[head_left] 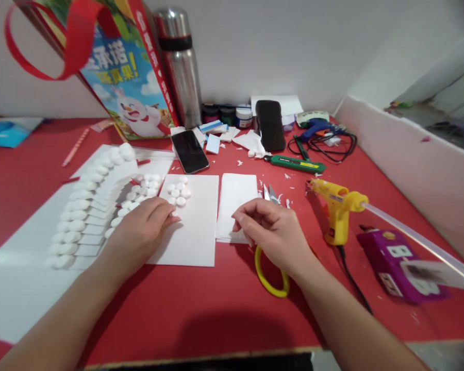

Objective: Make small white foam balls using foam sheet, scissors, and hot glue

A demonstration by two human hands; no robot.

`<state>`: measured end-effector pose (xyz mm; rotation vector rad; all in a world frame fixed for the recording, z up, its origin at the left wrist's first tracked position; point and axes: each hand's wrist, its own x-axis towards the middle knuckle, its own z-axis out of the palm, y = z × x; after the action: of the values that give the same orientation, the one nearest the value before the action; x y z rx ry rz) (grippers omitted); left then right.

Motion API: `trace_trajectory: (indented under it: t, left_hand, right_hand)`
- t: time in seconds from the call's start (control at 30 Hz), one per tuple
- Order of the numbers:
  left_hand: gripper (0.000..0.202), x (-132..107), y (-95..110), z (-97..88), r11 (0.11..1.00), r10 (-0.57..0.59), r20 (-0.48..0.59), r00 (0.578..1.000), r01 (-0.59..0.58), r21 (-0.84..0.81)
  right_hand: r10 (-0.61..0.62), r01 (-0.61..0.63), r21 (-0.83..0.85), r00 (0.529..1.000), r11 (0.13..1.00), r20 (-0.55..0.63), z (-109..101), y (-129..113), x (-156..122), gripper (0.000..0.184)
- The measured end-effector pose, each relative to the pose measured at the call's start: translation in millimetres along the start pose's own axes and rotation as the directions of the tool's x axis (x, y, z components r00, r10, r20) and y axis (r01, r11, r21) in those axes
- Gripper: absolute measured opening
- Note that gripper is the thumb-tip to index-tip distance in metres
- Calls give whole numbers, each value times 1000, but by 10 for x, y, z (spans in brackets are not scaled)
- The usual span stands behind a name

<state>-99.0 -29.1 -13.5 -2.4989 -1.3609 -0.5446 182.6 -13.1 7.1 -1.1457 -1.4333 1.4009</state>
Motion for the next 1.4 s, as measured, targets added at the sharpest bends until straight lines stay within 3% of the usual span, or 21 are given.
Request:
trace_trajectory:
  t: [0.1, 0.37, 0.5, 0.6, 0.67, 0.73, 0.8, 0.97, 1.07, 1.2, 1.3, 1.4]
  left_hand:
    - [13, -23, -43, 25, 1000, 8, 36, 999, -9, 29]
    - [27, -42, -40, -121, 983, -110, 68, 992, 118, -140]
    - [21, -32, -63, -213, 974, -58, 112, 992, 81, -213]
    - [17, -17, -68, -222, 968, -28, 142, 989, 62, -243]
    - [19, 0, -68, -190, 975, -15, 139, 990, 45, -218]
    - [21, 19, -72, -142, 982, -19, 120, 993, 41, -183]
    - [21, 31, -77, -100, 984, -45, 91, 995, 60, -167]
    - [19, 53, -41, -145, 974, -106, 82, 991, 121, -193]
    - [23, 179, 66, -250, 956, -162, 48, 986, 169, -241]
    - [16, 556, 270, -293, 879, -270, -48, 962, 226, -421]
    - [15, 792, 392, -185, 835, -309, -87, 947, 226, -502]
    - [14, 833, 466, -17, 783, -349, -86, 933, 240, -574]
  right_hand:
    - [-7, 7, -17, 1000, 1000, -4, -10, 4, 7, 11]
    - [-2, 1, -44, 1000, 999, -3, -12, -25, -9, 12]
    - [1, -2, -62, 1000, 998, -12, -21, -19, -8, 12]
    - [-75, 55, -208, 993, 976, -87, -76, 7, 4, 12]
    - [-183, 118, -403, 975, 908, -127, -130, 27, 19, 10]
    - [-274, 175, -583, 958, 793, -84, -180, 43, 35, 9]
    - [-296, 237, -681, 955, 693, 30, -208, 55, 47, 7]
    - [-183, 311, -774, 950, 551, 251, -169, 91, 44, 7]
    - [-146, 310, -791, 950, 527, 274, -135, 120, 51, 7]
    - [-126, 289, -795, 956, 533, 264, -128, 123, 69, 14]
    - [-92, 269, -787, 960, 555, 263, -127, 89, 55, 6]
    - [-97, 290, -795, 954, 533, 282, -123, 68, 35, 28]
